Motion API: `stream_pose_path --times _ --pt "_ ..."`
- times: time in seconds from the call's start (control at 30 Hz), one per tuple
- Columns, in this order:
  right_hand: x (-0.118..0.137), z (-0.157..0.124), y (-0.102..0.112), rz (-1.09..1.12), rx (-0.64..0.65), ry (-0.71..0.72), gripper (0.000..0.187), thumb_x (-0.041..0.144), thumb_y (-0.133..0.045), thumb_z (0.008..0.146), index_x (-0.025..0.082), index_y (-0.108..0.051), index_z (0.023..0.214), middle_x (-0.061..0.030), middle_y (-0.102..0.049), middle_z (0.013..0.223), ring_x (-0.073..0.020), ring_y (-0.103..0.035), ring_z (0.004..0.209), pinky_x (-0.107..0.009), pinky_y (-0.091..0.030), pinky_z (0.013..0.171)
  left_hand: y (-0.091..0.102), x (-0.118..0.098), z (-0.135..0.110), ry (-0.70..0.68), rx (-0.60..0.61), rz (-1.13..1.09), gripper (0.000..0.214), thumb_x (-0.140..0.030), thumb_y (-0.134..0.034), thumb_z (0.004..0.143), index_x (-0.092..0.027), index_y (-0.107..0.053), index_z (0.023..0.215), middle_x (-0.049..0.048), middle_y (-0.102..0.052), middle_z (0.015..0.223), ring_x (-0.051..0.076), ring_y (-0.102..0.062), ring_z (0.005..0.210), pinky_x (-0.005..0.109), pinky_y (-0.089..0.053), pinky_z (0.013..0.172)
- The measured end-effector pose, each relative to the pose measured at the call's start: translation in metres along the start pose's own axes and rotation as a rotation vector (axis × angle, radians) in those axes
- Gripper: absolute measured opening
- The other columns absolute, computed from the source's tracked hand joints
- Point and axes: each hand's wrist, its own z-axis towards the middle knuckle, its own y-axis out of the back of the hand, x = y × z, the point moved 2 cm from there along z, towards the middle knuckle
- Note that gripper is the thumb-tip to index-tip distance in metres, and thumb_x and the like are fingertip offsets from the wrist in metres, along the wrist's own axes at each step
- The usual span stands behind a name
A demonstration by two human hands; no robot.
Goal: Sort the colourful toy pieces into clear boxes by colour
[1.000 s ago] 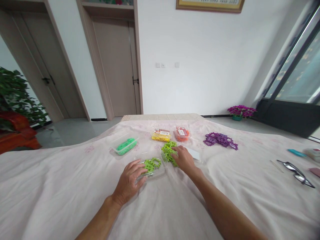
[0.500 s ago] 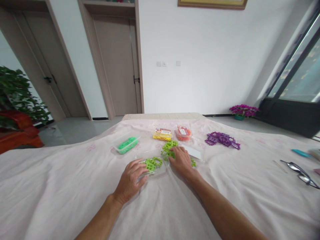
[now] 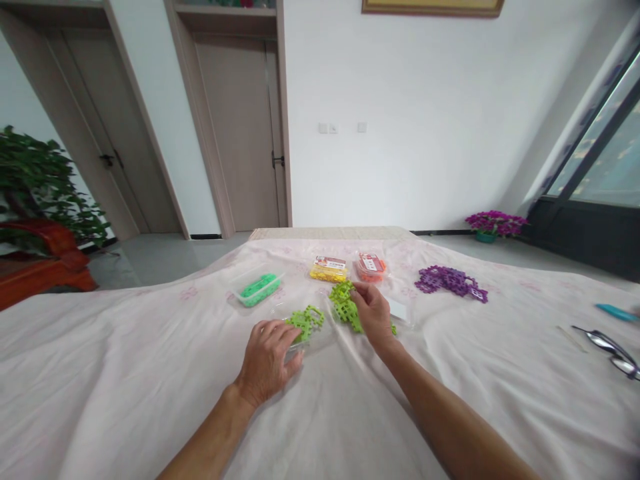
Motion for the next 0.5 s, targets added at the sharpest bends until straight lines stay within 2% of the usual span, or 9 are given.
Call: stream_pose_path --times 0.07,0.17,0.23,0.3,0.4,0.5 --pt "0.009 -0.003 -0.005 0.105 0.038 -0.040 0.038 0.045 -0.059 0.081 0.016 -0.063 0.106 -0.0081 -0.072 0.096 -0.0200 -0.066 0.085 -0.032 -0.052 0.078 -0.001 0.002 0.000 -0.025 -0.001 -0.022 0.035 -0.035 -0.062 0.084 -0.024 -0.066 0.118 0.0072 -0.071 0.114 0.029 -0.059 0.109 0.048 -0.040 0.096" --pt "0.018 -0.007 -0.012 0.106 0.221 -0.092 0.037 0.041 -0.061 0.079 0.015 -0.067 0.104 -0.0054 -0.072 0.086 -0.0175 -0.064 0.072 -0.029 -0.050 0.067 -0.002 0.006 -0.002 -0.044 -0.015 -0.053 0.037 -0.034 -0.062 0.085 -0.026 -0.066 0.120 0.0069 -0.070 0.117 0.028 -0.059 0.111 0.047 -0.040 0.097" --pt "0.019 -0.006 -0.011 -0.046 0.291 -0.076 0.032 0.035 -0.060 0.080 0.016 -0.070 0.104 -0.0038 -0.071 0.081 -0.0161 -0.061 0.067 -0.028 -0.048 0.064 -0.004 0.008 -0.003 -0.037 -0.032 -0.048 0.035 -0.033 -0.061 0.086 -0.025 -0.066 0.120 0.0074 -0.070 0.119 0.027 -0.059 0.111 0.046 -0.041 0.098" --pt "0.018 -0.001 -0.004 -0.226 0.281 -0.023 0.029 0.028 -0.057 0.081 0.017 -0.071 0.104 -0.0036 -0.072 0.086 -0.0157 -0.062 0.069 -0.028 -0.048 0.067 -0.005 0.009 -0.004 -0.020 -0.050 -0.026 0.033 -0.031 -0.058 0.088 -0.023 -0.066 0.119 0.0079 -0.070 0.119 0.026 -0.060 0.110 0.045 -0.041 0.097" --pt "0.015 0.013 0.015 -0.436 0.281 0.031 0.028 0.020 -0.053 0.081 0.020 -0.071 0.103 -0.0031 -0.073 0.100 -0.0158 -0.065 0.080 -0.027 -0.048 0.077 -0.007 0.012 -0.005 0.017 -0.074 -0.003 0.029 -0.028 -0.057 0.089 -0.022 -0.066 0.116 0.0077 -0.070 0.115 0.025 -0.061 0.108 0.043 -0.042 0.095" --pt "0.012 0.025 0.036 -0.635 0.383 0.005 0.024 0.023 -0.056 0.082 0.021 -0.072 0.100 -0.0027 -0.074 0.100 -0.0175 -0.066 0.088 -0.027 -0.047 0.080 -0.008 0.014 -0.005 0.060 -0.089 -0.001 0.024 -0.027 -0.058 0.088 -0.023 -0.068 0.110 0.0061 -0.072 0.111 0.025 -0.062 0.107 0.043 -0.043 0.094"
